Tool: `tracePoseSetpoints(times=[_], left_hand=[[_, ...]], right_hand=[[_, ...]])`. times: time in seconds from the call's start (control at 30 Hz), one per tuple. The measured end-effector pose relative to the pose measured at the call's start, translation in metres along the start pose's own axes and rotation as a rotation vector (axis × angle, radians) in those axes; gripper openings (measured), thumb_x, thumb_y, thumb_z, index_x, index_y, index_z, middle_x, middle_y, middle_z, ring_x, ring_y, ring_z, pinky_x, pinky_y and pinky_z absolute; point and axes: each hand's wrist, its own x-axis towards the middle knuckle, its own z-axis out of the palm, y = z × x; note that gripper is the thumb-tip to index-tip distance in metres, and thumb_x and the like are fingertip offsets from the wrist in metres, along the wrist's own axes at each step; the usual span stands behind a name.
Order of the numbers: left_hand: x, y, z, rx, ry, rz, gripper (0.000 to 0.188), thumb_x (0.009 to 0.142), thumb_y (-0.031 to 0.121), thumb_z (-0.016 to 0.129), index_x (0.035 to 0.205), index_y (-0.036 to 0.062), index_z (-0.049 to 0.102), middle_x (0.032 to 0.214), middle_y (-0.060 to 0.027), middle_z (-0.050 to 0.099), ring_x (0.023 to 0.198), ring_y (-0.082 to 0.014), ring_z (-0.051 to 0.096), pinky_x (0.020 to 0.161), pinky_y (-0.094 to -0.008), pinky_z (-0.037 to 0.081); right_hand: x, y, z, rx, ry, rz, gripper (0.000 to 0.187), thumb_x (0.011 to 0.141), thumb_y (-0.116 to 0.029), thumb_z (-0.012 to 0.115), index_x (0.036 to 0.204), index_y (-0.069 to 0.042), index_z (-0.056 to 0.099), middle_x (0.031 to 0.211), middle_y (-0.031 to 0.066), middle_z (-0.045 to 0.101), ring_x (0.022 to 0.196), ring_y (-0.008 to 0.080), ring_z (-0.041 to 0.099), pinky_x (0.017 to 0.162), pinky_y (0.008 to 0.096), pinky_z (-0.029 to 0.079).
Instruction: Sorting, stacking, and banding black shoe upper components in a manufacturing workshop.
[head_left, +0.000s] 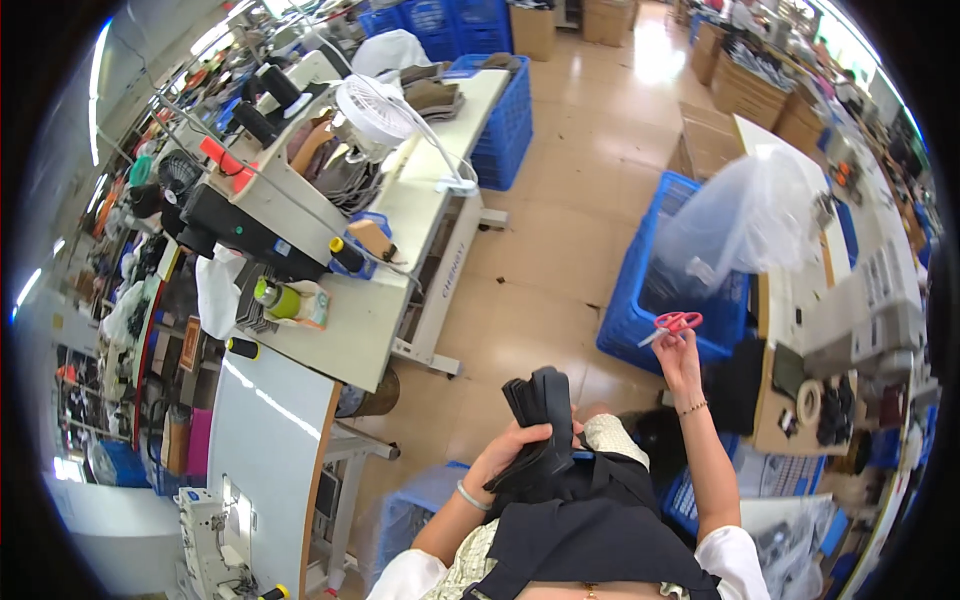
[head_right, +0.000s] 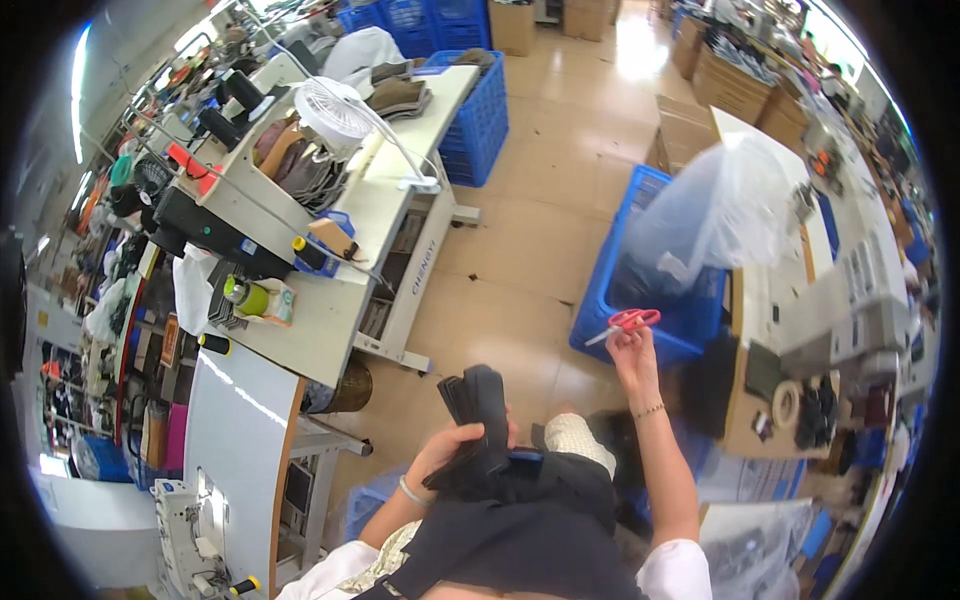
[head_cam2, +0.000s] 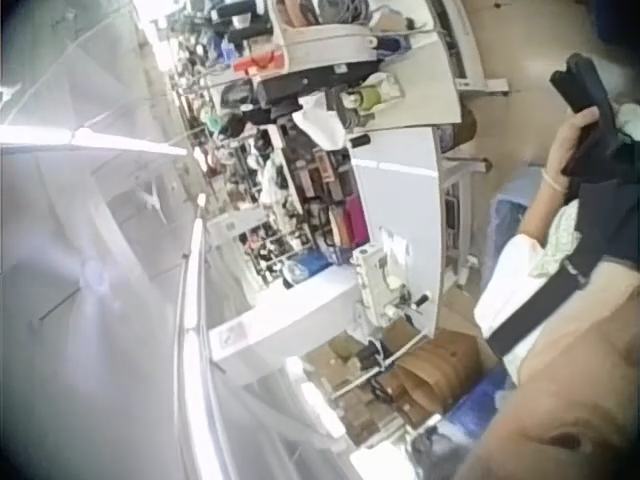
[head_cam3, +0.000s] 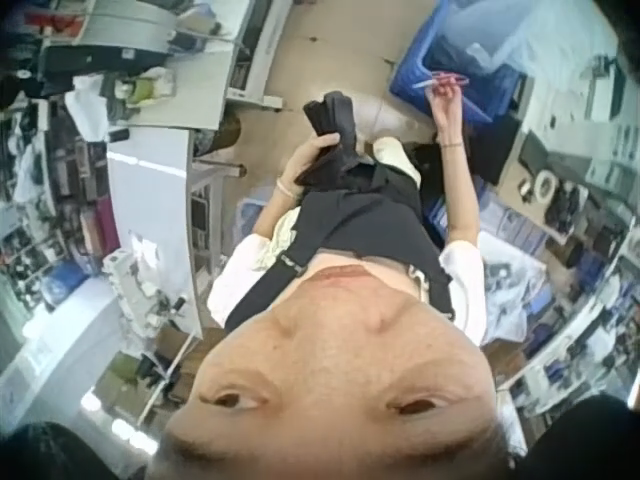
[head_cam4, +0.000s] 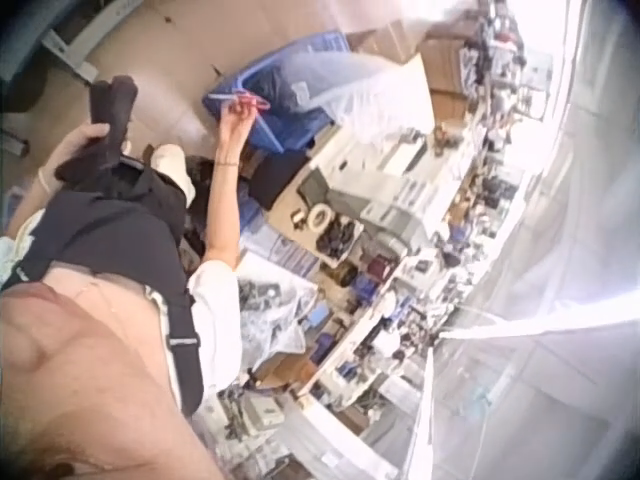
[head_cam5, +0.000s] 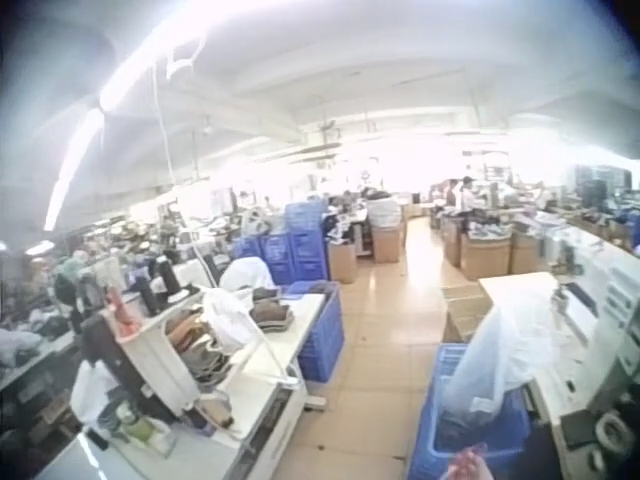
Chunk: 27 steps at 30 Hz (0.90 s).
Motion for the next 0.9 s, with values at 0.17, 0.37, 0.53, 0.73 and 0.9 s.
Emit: tracePoseSetpoints(times=[0.17,0.37,0.53,0.73,0.9], left_hand=[[0.055,0.065,-0.001,-0.013,0.048,0.135,0.055,0.077,0.011,0.064,0.125,-0.0027,0.041,0.108,-0.0177,0.058,0.092,-0.0266,0.061,0.08,-0.0339,0.051],[0.148,0.158,-0.005,0.046,0.117,0.241,0.052,0.074,0.01,0.065,0.12,-0.0053,0.045,0.103,-0.0168,0.06,0.091,-0.0266,0.06,0.085,-0.0359,0.047],[0.183,0.217,0.007,-0.009,0.236,0.315,0.051,0.071,0.009,0.065,0.116,-0.008,0.047,0.105,-0.0203,0.059,0.094,-0.0295,0.06,0.09,-0.0386,0.044],[0.205,0.278,-0.02,-0.056,0.365,0.35,0.051,0.071,0.007,0.065,0.116,-0.0084,0.048,0.106,-0.0204,0.059,0.096,-0.0297,0.06,0.091,-0.0395,0.044],[0.222,0.336,-0.04,-0.01,0.323,0.267,0.052,0.07,0.006,0.066,0.117,-0.0073,0.049,0.106,-0.0197,0.06,0.097,-0.0293,0.06,0.091,-0.0394,0.045]], right_hand=[[0.189,0.029,0.039,0.057,-0.01,0.131,0.015,0.085,-0.012,0.063,0.094,-0.002,0.056,0.092,0.008,0.059,0.078,0.0159,0.053,0.084,0.0334,0.051],[0.399,0.091,0.147,0.009,0.039,0.223,0.015,0.085,-0.008,0.063,0.09,0.003,0.053,0.084,0.0102,0.058,0.077,0.0191,0.056,0.083,0.0402,0.053],[0.506,0.189,0.239,-0.125,0.214,0.235,0.012,0.086,-0.003,0.059,0.09,0.003,0.05,0.074,0.0083,0.055,0.069,0.0186,0.055,0.081,0.0432,0.054],[0.591,0.331,0.285,0.028,0.37,0.383,0.009,0.083,0.008,0.049,0.09,0.005,0.045,0.071,0.0084,0.049,0.056,0.0145,0.049,0.086,0.0496,0.052],[0.664,0.393,0.289,0.143,0.465,0.475,0.008,0.084,0.006,0.045,0.092,0.006,0.046,0.078,0.0121,0.05,0.061,0.0173,0.049,0.086,0.0496,0.052]])
